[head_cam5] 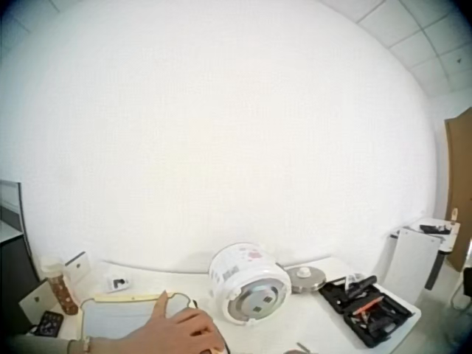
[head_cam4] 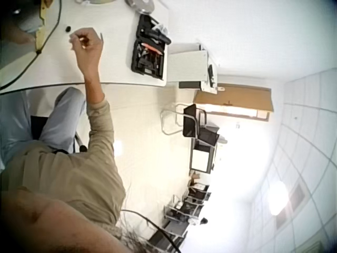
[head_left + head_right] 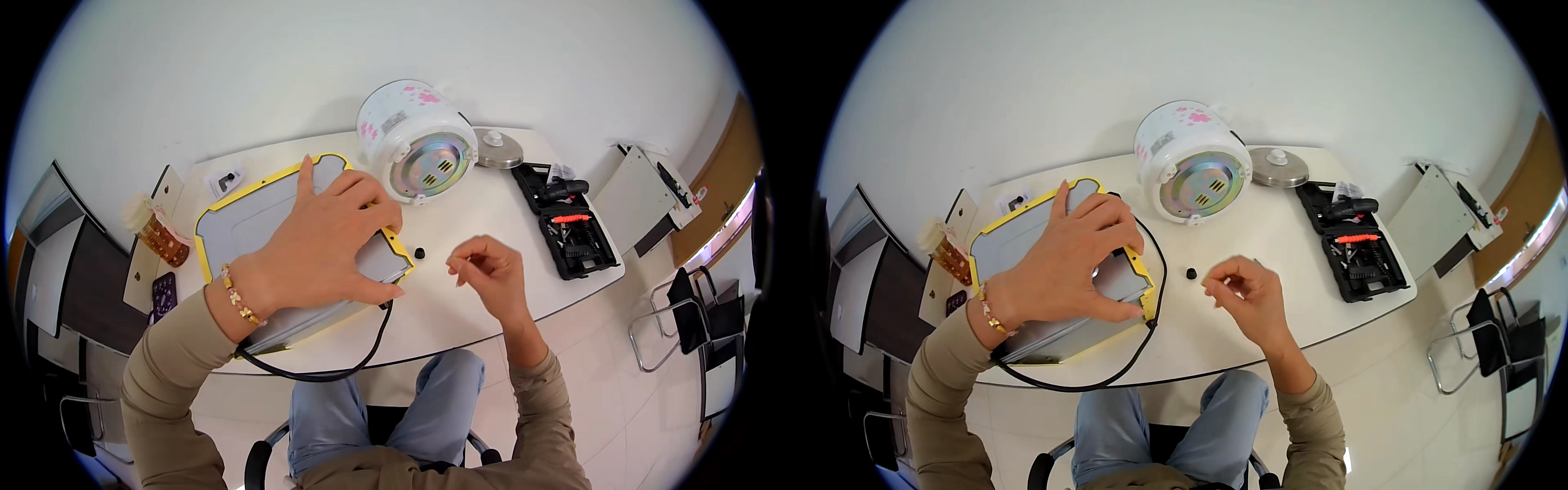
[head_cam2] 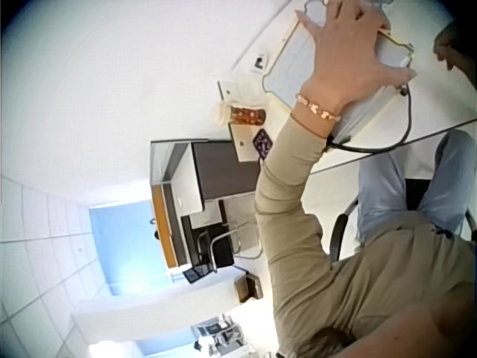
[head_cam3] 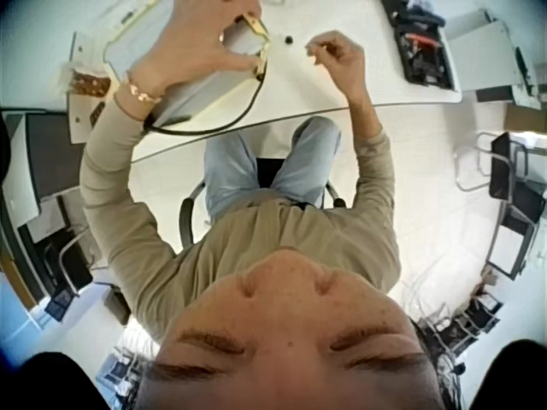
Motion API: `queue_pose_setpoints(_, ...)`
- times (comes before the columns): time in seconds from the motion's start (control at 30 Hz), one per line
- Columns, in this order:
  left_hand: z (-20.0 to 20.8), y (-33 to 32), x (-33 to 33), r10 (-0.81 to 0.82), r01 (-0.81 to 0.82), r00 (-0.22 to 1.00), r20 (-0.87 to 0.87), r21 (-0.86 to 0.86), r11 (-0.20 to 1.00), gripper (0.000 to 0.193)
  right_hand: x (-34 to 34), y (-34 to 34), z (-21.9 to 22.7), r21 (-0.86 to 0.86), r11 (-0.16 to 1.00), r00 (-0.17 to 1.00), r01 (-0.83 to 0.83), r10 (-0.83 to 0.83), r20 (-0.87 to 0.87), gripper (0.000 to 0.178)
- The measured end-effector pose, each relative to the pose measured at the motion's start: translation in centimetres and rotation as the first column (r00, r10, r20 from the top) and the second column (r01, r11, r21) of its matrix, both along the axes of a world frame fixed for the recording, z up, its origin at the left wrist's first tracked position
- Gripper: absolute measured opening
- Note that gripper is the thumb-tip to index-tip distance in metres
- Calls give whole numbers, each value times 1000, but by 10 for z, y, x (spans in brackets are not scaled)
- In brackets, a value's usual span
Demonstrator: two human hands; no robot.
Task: The person assembles a yellow toaster by attaching its side panels and inserting the crumb tray. They then flip the toaster over and attach a circular component to the bottom, securing it with a small black cap.
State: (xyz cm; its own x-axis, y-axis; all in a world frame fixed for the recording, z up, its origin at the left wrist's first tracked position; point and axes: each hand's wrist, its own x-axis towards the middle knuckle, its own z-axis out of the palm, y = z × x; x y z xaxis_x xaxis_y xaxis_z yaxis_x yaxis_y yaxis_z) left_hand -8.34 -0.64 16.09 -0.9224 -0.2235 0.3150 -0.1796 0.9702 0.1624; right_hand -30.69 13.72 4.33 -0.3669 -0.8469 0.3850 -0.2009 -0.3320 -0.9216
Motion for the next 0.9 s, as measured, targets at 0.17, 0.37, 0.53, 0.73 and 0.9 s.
queue_pose_setpoints(0.17, -3, -2, -1, -1, 1, 999, -33, 0, 1000, 49, 19, -14, 70, -13, 987, 985, -162, 160, -64, 5)
queue_pose_setpoints(0.37, -5, -4, -1, -1, 1, 1000, -26, 6, 1000, 51, 31, -28, 99, 163, 947, 954, -276, 291, -76, 8)
queue_pose_setpoints(0.53, -6, -4, -1, 7, -7, 1000, -12, 3, 1000, 53, 29, -36, 101, 244, 949, 943, -198, 252, -217, 9)
queue_pose_setpoints(0.73, -7, -3, 0, 11, -9, 999, -33, 39, 999, 79, 34, -39, 100, 282, 952, 941, -119, 199, -273, 7)
queue_pose_setpoints(0.9, -9, -4, -2, 31, -28, 999, -39, 73, 997, 86, 39, -37, 102, 266, 962, 930, -60, 151, -336, 8)
